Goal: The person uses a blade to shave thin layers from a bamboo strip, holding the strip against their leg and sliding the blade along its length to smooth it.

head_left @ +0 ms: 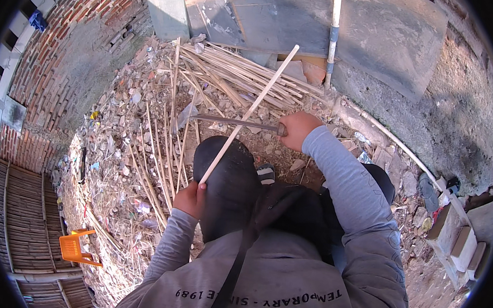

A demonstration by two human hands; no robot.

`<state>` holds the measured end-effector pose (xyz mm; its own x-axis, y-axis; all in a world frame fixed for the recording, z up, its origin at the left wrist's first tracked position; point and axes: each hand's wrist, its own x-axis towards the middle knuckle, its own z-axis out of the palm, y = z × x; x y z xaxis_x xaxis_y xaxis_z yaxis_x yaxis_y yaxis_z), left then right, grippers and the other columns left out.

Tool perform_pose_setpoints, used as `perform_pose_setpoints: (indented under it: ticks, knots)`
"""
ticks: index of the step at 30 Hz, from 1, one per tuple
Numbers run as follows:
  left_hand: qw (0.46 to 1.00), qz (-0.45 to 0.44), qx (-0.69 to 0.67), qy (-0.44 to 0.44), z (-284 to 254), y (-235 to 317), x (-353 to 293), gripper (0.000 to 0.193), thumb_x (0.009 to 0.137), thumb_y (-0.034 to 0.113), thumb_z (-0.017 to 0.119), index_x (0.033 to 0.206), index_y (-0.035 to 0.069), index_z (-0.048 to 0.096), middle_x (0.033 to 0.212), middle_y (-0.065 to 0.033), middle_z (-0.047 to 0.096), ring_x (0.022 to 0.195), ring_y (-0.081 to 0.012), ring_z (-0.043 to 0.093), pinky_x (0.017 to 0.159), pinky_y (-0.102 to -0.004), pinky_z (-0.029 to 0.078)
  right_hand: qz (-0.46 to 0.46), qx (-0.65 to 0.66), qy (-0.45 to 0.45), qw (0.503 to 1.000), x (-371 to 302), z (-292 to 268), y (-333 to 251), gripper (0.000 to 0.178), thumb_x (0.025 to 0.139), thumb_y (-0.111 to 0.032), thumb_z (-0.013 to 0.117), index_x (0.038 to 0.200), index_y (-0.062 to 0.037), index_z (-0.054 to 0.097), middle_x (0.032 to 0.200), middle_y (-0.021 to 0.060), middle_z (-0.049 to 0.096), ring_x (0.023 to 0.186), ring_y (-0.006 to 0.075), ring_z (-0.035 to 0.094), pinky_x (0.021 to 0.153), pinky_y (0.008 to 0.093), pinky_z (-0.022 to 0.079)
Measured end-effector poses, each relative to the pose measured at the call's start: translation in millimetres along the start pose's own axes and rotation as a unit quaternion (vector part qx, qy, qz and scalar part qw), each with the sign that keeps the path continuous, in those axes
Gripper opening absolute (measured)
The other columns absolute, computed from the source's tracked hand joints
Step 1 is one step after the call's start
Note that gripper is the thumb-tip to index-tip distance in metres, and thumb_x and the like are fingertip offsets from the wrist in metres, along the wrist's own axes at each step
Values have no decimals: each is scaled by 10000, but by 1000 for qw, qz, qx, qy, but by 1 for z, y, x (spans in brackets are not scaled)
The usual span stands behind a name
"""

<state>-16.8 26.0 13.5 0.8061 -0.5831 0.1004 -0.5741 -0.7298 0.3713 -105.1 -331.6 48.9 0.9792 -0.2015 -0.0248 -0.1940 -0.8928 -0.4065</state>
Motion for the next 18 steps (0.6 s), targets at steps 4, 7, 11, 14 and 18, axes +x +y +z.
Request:
perform_pose_setpoints:
  ticks: [4,7,11,14,18]
  knots:
    - [999,-21,20,-30,-3,2,-1,420,983,390,467,769,32,515,636,-252,575,654,-471,590,587,-537,443,-25,-23,-13,999,0,10,-4,267,772,-304,693,873,-59,658,810,152,681,834,371,661,774,470,530]
    - [1000,-6,-3,-7,2,0,-1,403,981,380,477,773,37,517,635,-250,580,646,-471,592,587,-541,448,15,-15,31,999,8,7,14,255,760,-289,696,862,-60,654,789,149,679,821,364,663,769,471,531]
    - [1000,-7,2,-18,-1,1,1,396,981,372,482,772,38,516,636,-250,581,643,-470,592,585,-543,446,11,-4,35,999,5,11,13,248,744,-283,700,859,-69,655,795,149,680,831,363,663,768,479,529]
    - [999,-10,9,-32,0,-3,0,398,981,371,484,768,36,514,633,-251,577,642,-468,591,579,-540,443,-8,-12,-32,999,3,10,-11,249,734,-285,695,863,-74,657,827,155,682,850,372,657,784,479,524]
    - [1000,0,-3,-15,1,-1,-4,395,979,373,491,770,38,513,621,-247,575,630,-466,591,569,-541,443,10,-14,-20,1000,9,9,3,228,727,-252,679,872,-78,660,852,156,684,856,370,657,788,481,523]
